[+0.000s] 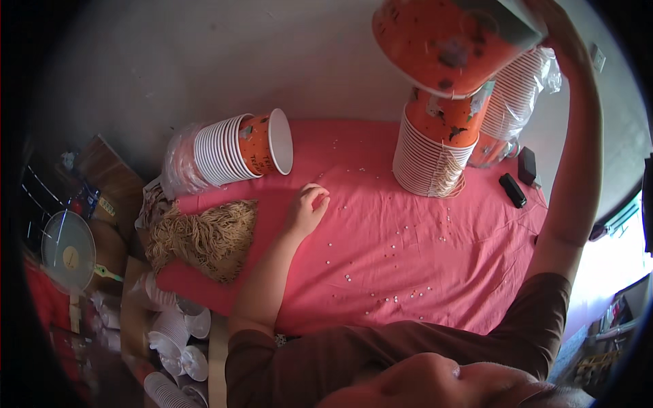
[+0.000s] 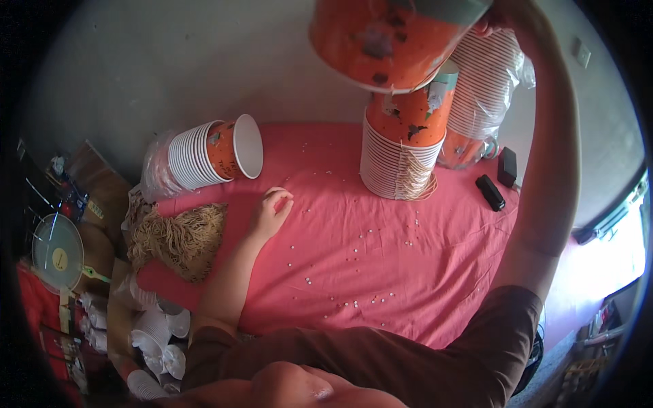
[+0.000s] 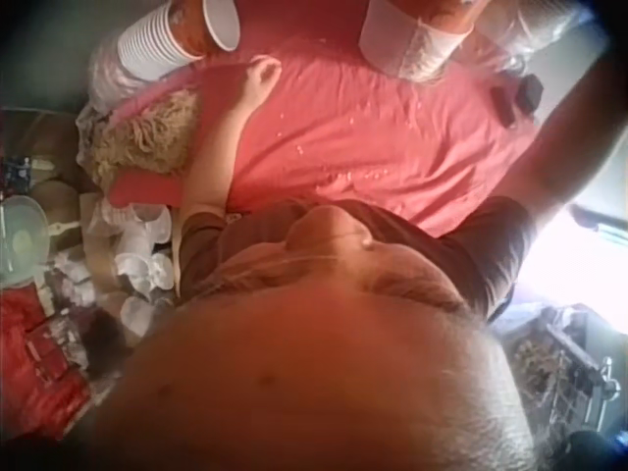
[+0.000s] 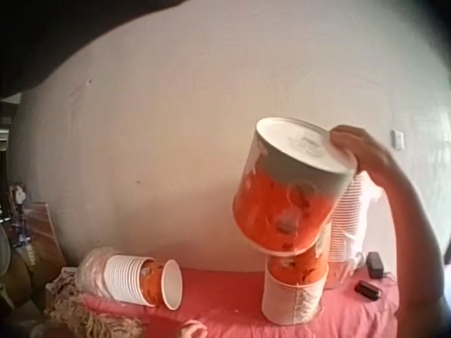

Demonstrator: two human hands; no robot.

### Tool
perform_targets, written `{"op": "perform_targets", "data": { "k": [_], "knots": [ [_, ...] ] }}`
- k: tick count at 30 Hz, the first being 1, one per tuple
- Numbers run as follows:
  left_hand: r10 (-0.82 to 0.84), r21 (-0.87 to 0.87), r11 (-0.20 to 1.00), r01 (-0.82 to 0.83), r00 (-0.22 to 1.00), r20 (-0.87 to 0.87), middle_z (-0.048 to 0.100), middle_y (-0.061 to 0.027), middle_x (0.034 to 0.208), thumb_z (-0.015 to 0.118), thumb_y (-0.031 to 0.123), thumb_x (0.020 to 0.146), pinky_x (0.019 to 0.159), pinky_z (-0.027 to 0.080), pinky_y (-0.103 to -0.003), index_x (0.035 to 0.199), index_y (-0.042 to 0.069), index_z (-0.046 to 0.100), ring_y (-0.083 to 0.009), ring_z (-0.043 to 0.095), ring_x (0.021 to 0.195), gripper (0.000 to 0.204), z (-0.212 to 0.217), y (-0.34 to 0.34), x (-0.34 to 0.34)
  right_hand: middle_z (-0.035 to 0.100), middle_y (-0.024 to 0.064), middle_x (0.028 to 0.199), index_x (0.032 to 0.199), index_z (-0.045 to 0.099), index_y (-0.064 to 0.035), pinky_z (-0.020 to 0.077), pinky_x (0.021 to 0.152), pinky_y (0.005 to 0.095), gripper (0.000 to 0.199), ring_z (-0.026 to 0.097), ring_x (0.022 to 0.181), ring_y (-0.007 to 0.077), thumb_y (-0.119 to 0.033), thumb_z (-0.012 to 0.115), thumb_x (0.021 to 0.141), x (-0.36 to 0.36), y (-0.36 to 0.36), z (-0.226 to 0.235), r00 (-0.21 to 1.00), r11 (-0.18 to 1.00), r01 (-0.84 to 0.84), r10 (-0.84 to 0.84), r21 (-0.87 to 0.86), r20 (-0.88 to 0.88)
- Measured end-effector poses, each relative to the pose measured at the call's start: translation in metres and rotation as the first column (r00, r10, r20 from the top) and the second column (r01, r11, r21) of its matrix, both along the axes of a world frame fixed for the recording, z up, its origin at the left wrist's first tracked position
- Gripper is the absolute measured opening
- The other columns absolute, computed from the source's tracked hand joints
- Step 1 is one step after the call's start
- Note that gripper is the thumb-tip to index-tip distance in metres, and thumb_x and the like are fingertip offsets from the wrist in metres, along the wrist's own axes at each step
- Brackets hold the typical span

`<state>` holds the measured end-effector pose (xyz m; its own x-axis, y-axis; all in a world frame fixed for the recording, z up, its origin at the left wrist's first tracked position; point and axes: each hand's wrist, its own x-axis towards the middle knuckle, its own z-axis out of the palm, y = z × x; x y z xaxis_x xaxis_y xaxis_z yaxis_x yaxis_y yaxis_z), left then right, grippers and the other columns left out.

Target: Manually threading and knotting cord handles onto decorative paper buckets.

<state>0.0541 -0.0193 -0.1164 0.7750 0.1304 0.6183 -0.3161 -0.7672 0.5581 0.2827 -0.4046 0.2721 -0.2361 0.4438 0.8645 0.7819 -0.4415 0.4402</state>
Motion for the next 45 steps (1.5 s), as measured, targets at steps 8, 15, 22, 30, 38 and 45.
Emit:
{"op": "perform_targets", "data": {
  "k": [8,15,22,30,38,45],
  "knots": [
    [-0.016,-0.07,0.997,0.015,1.0,-0.013,0.066,-0.0124,0.095,0.069,0.003,0.084,0.08,0.052,-0.037,0.091,0.0,0.064,-0.0292,0.065,0.091,0.008,-0.011,0.011,0.001,0.065,0.0147,0.07,0.095,0.063,0.0015,0.0518,0.042,0.0307,0.033,0.064,0.05,0.0198,-0.023,0.042,0.099,-0.022,0.045,0.022,0.271,0.982,0.176,-0.114,-0.067,-0.956],
    [-0.02,-0.056,0.998,0.021,1.0,0.009,0.066,-0.012,0.092,0.068,0.002,0.085,0.079,0.052,-0.036,0.089,0.0,0.064,-0.0284,0.065,0.089,0.006,-0.009,0.012,0.002,0.058,0.0092,0.063,0.147,0.044,-0.0159,0.0524,0.038,0.0297,0.051,0.057,0.041,0.0154,-0.023,0.039,0.098,0.025,0.044,-0.025,0.084,0.962,0.088,-0.266,-0.259,-0.96],
    [-0.034,-0.067,0.997,0.034,0.999,0.003,0.065,-0.0121,0.092,0.068,0.002,0.085,0.08,0.051,-0.036,0.089,0.0,0.064,-0.0283,0.064,0.089,0.006,-0.008,0.011,0.005,0.057,0.0092,0.062,0.144,0.048,-0.0178,0.0556,0.04,0.0349,0.053,0.058,0.042,0.0175,-0.014,0.037,0.092,0.041,0.031,-0.049,-0.019,0.96,0.022,-0.277,-0.278,-0.961],
    [-0.027,-0.044,0.999,0.027,1.0,-0.008,0.065,-0.0121,0.093,0.068,0.003,0.086,0.08,0.051,-0.036,0.09,0.0,0.064,-0.028,0.064,0.09,0.006,-0.008,0.012,0.002,0.058,0.0114,0.064,0.145,0.048,-0.0183,0.0545,0.037,0.0354,0.056,0.059,0.041,0.0191,-0.011,0.035,0.09,0.041,0.035,-0.068,-0.043,0.962,0.039,-0.267,-0.269,-0.963],
    [-0.017,-0.039,0.999,0.016,1.0,-0.017,0.065,-0.012,0.093,0.068,0.003,0.085,0.081,0.051,-0.036,0.09,0.001,0.065,-0.028,0.064,0.09,0.006,-0.006,0.011,0.001,0.058,0.0088,0.062,0.146,0.045,-0.0181,0.054,0.036,0.0321,0.054,0.057,0.041,0.0165,-0.01,0.032,0.095,0.036,0.037,-0.075,-0.048,0.955,0.069,-0.285,-0.288,-0.957],
    [-0.015,-0.057,0.998,0.013,0.999,-0.03,0.065,-0.012,0.093,0.068,0.003,0.085,0.081,0.051,-0.037,0.09,0.001,0.065,-0.0284,0.064,0.091,0.006,-0.006,0.011,0.001,0.056,0.0091,0.059,0.146,0.044,-0.0141,0.0512,0.034,0.0317,0.052,0.055,0.039,0.0159,-0.011,0.033,0.094,0.039,0.035,-0.079,-0.027,0.96,0.071,-0.269,-0.27,-0.963]
  ]
}}
